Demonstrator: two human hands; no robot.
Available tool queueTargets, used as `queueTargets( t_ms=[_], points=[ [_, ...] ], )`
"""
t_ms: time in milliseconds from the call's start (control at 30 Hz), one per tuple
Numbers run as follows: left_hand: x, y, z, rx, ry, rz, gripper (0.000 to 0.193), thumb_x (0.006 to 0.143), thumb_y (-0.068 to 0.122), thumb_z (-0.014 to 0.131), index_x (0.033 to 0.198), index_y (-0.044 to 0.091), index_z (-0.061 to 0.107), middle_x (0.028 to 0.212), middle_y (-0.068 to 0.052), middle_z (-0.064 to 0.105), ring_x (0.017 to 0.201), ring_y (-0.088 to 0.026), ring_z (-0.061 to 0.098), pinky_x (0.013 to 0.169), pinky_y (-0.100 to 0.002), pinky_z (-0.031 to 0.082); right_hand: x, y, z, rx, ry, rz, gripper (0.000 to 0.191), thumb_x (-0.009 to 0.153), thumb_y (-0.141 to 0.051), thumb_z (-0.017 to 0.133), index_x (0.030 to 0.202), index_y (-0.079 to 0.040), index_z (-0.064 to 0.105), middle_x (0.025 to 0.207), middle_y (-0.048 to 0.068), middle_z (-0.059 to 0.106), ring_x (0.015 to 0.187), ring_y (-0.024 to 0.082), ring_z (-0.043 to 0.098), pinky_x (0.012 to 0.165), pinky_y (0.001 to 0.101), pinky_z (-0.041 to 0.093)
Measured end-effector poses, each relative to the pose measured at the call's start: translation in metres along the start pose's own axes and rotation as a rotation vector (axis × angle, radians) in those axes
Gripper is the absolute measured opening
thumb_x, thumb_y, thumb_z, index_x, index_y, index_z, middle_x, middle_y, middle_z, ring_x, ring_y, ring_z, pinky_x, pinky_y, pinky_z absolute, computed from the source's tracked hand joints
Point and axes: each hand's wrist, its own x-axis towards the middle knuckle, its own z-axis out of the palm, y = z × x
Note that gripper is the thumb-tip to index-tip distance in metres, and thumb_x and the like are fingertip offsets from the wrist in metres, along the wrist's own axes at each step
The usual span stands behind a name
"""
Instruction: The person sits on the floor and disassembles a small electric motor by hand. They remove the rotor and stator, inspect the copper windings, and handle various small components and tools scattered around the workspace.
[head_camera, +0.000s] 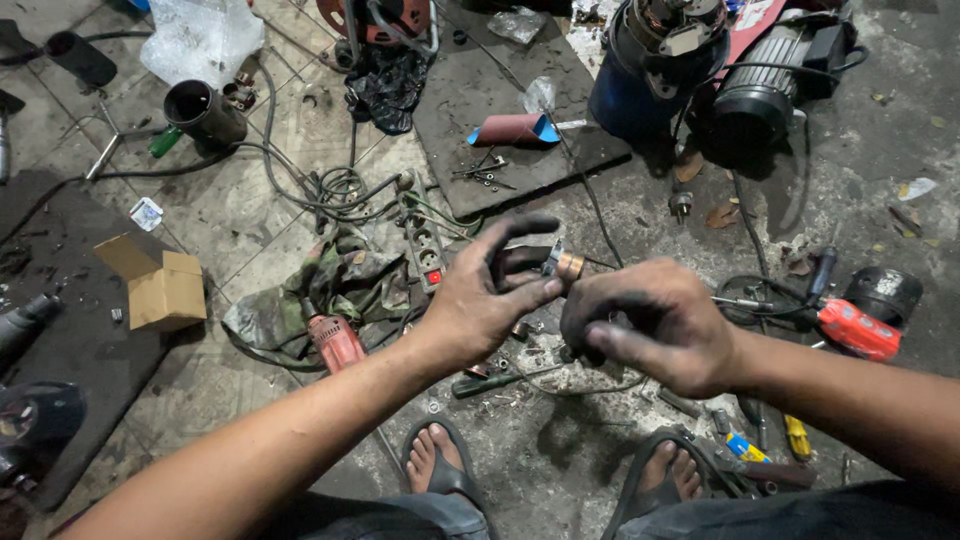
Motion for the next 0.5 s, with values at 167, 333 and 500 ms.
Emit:
queueTargets(
  t_ms=[167,333,500],
  points=[
    [-0.0017,0.0018,-0.0006,-0.078,-0.024,0.078,0.063,0.094,-0.002,0.069,0.151,0.007,0.047,0.124,-0.011,0.067,0.114,-0.016,0.066,0.103,-0.031,0.056,-0.0019,0.0027,-0.0017,0.267,0.03,0.05,0.022,0.101,-0.015,0.061,0.095,0.005,0.067,0.085,0.011,0.074,0.073,0.017,0.069,0.067,0.0314,0.058],
    [-0.0012,0.0019,-0.0023,-0.086,-0.041,0.177,0.057,0.096,-0.004,0.067,0.15,0.006,0.049,0.13,-0.01,0.066,0.119,-0.015,0.066,0.106,-0.032,0.057,-0.0018,0.0021,-0.0054,0.19,0.037,0.105,0.024,0.099,-0.016,0.06,0.089,0.003,0.069,0.081,0.01,0.074,0.069,0.016,0.069,0.067,0.0305,0.057],
    [-0.0015,0.0061,-0.0087,-0.055,-0.001,0.138,0.055,0.094,-0.004,0.067,0.146,0.005,0.05,0.128,-0.009,0.067,0.119,-0.016,0.067,0.106,-0.032,0.057,-0.0045,0.0043,-0.0092,0.184,0.061,0.088,0.024,0.099,-0.017,0.061,0.089,0.003,0.069,0.08,0.009,0.073,0.073,0.016,0.068,0.094,0.0327,0.051]
  ],
)
